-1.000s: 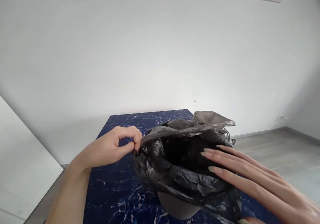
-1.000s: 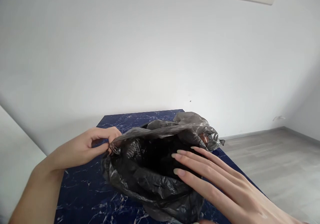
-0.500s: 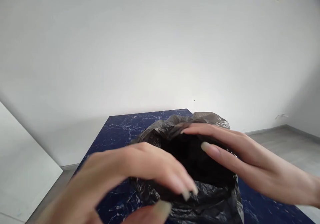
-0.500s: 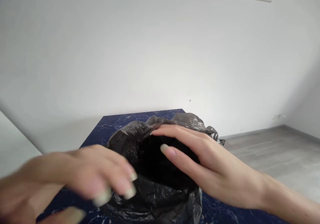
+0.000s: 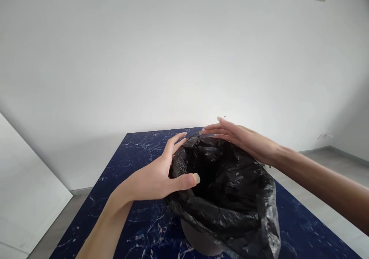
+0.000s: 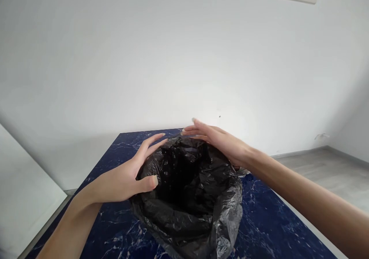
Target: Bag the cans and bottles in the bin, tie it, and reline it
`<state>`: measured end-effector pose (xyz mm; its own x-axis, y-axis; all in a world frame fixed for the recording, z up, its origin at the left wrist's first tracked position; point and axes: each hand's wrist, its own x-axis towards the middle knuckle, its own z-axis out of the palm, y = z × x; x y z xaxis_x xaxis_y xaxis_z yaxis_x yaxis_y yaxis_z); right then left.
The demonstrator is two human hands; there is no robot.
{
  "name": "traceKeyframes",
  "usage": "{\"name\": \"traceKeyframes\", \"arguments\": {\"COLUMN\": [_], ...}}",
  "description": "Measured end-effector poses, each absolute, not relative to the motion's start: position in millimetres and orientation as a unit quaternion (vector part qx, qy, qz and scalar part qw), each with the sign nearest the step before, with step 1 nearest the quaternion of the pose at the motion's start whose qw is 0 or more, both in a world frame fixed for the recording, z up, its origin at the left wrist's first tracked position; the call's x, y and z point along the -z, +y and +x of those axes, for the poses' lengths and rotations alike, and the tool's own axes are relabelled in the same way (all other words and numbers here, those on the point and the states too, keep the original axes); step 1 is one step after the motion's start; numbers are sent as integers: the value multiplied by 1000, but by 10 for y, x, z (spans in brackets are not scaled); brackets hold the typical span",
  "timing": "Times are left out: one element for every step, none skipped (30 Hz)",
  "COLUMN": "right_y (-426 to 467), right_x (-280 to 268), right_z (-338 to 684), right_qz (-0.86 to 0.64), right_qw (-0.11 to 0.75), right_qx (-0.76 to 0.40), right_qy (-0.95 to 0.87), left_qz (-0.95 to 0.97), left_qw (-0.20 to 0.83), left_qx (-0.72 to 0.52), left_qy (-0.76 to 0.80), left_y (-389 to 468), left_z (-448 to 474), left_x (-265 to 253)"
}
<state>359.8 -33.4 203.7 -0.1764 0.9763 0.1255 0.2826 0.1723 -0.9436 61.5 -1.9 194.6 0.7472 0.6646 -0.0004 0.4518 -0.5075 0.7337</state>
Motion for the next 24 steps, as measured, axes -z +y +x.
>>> {"name": "traceKeyframes", "arguments": {"right_y": [-340,-357,-384,-418,-455,-494,-529,-560,-584,-602,-614,-624,-634,-646,-663,-684,-710,-738,-767,-797,-826,-858,-895,-938], "right_x": [-1998,-1958,-1916,-1871,-1819,-1757,-1681,-1587,-1475,-1344,-1199,-1048,-900,-767,-658,-582,-547,-554,-601,-684,-795,-922,-1055,-1186], "right_z": [3626,3646,3660,3666,3667,3666,3663,3661,3660,3662,3664,3666,3665,3662,3656,3649,3643,3639,3640,3646,3657,3672,3689,3707], "right_qz": [-479,-474,-474,-477,-478,-474,-466,-457,-449,-448,-458,-469,-477,-480,-489,-499,-511,-524,-533,-537,-531,-511,-481,-461], "right_qw": [428,436,440,444,451,464,486,513,547,581,614,656,693,715,727,734,732,722,709,696,683,694,712,708], "right_qx": [-438,-455,-471,-486,-502,-518,-533,-543,-543,-534,-509,-458,-403,-363,-330,-305,-292,-287,-287,-287,-280,-256,-214,-155], "right_qy": [-629,-615,-600,-582,-562,-539,-513,-483,-452,-421,-392,-373,-361,-355,-350,-345,-343,-349,-361,-380,-416,-438,-465,-512], "left_qz": [854,851,847,844,843,844,846,846,847,847,847,850,855,862,869,874,878,881,883,883,881,878,873,869], "left_qw": [393,415,437,455,467,471,473,475,478,482,484,483,475,464,451,439,427,416,408,404,405,411,419,425], "left_qx": [-140,-137,-137,-137,-139,-142,-145,-145,-142,-138,-132,-126,-118,-112,-105,-98,-93,-92,-92,-93,-92,-89,-86,-84], "left_qy": [311,292,270,248,229,214,201,192,185,179,173,169,168,170,175,184,195,205,214,220,225,229,234,240], "left_y": [4,24,43,64,86,113,142,174,208,240,267,288,300,302,296,282,265,248,235,229,233,247,272,306], "left_z": [615,619,626,634,640,646,649,650,651,650,650,649,648,647,646,644,639,630,614,590,556,512,458,399], "left_x": [-1936,-1926,-1915,-1902,-1885,-1864,-1838,-1810,-1781,-1754,-1732,-1716,-1709,-1710,-1719,-1733,-1752,-1773,-1794,-1815,-1833,-1847,-1858,-1865]}}
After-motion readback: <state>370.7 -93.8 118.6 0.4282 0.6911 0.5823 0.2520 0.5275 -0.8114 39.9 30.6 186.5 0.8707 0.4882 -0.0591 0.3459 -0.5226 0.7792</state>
